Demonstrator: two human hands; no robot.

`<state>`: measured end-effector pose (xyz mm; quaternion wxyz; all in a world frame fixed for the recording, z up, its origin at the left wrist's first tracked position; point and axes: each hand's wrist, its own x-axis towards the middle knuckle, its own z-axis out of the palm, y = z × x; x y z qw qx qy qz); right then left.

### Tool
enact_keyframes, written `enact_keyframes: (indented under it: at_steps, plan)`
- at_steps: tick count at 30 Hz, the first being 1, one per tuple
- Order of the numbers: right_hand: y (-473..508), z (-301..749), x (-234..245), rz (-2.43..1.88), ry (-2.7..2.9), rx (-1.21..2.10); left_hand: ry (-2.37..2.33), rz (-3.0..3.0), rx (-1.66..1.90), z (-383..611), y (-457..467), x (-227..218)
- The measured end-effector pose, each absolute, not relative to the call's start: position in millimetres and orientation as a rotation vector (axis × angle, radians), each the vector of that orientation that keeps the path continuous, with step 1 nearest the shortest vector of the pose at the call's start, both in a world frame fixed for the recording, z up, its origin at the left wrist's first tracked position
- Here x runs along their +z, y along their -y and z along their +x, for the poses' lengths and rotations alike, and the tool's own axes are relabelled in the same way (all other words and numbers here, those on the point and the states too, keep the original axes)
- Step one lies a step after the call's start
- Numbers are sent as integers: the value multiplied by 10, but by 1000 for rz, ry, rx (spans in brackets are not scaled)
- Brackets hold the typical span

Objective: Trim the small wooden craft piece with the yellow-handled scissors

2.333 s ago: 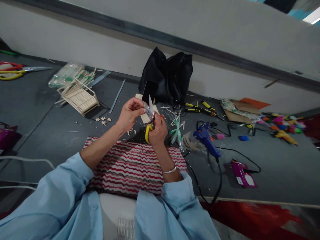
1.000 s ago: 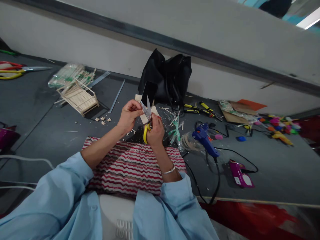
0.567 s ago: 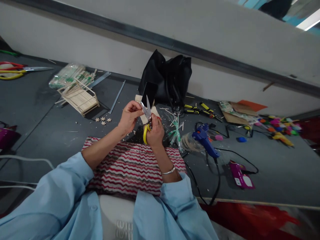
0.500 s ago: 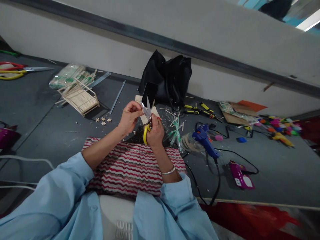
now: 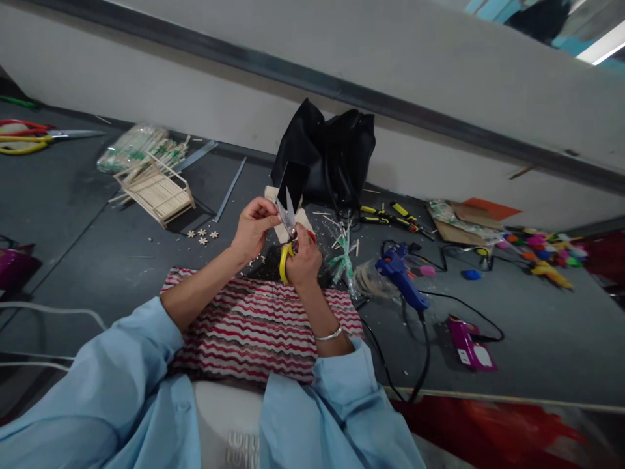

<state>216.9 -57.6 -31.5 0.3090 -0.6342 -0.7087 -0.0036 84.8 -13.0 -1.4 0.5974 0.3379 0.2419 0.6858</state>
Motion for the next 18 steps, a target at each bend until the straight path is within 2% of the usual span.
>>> enact_keyframes:
  at_steps: [18]
  plan:
    - [572, 2174, -308, -1704, 1815, 33, -525, 801, 1584, 860, 140, 4]
